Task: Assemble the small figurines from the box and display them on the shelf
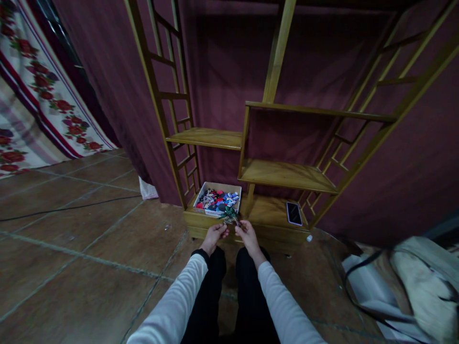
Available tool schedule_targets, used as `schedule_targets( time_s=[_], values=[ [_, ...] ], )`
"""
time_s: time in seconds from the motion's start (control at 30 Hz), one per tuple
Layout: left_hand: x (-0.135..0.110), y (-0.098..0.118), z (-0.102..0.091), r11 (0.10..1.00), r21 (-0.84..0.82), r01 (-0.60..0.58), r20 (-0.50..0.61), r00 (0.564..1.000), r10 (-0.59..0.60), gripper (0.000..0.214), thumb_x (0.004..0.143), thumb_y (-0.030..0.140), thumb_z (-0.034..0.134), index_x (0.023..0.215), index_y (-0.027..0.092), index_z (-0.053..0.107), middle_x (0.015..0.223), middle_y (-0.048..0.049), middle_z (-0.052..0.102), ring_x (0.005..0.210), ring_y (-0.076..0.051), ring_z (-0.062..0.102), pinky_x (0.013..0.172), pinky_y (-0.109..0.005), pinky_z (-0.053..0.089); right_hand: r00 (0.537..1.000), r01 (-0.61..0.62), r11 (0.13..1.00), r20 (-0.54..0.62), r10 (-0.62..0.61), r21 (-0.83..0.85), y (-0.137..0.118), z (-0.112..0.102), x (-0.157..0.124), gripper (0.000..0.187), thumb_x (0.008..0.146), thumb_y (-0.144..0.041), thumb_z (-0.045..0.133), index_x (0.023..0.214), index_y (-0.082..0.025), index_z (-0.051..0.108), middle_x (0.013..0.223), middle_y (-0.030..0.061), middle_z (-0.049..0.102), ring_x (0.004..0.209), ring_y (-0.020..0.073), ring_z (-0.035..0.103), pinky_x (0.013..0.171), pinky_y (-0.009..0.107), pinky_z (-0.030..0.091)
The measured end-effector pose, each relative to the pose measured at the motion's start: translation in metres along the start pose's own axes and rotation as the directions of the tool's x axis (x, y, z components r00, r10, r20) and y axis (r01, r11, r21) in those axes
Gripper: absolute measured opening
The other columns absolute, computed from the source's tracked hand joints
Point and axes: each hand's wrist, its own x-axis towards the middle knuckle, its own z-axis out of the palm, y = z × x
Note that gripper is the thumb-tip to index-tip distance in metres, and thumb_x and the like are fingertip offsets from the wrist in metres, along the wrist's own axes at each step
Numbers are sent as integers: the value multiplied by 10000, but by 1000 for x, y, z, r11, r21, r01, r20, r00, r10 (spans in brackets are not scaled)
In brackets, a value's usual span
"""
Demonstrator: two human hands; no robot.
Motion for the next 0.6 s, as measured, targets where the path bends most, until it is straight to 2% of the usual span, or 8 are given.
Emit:
schedule_targets(
  time_s=[0.37,0.6],
  values=[
    [-5,6,4,993,-119,-8,-4,1000,7,288,556,271,790,700,121,590,662,-39,655,553,-80,588,547,-186,435,1000,-23,998,-2,23,52,7,-1,5,393,623,-402,694,941,-201,578,881,14,604,689,113,594,645,275,534],
    [-11,11,7,993,-121,4,30,1000,0,305,565,288,788,715,128,575,680,-37,660,570,-84,595,541,-181,427,998,-36,998,-45,39,60,10,-3,9,411,612,-417,694,941,-186,604,847,15,620,701,118,593,670,277,530]
  ],
)
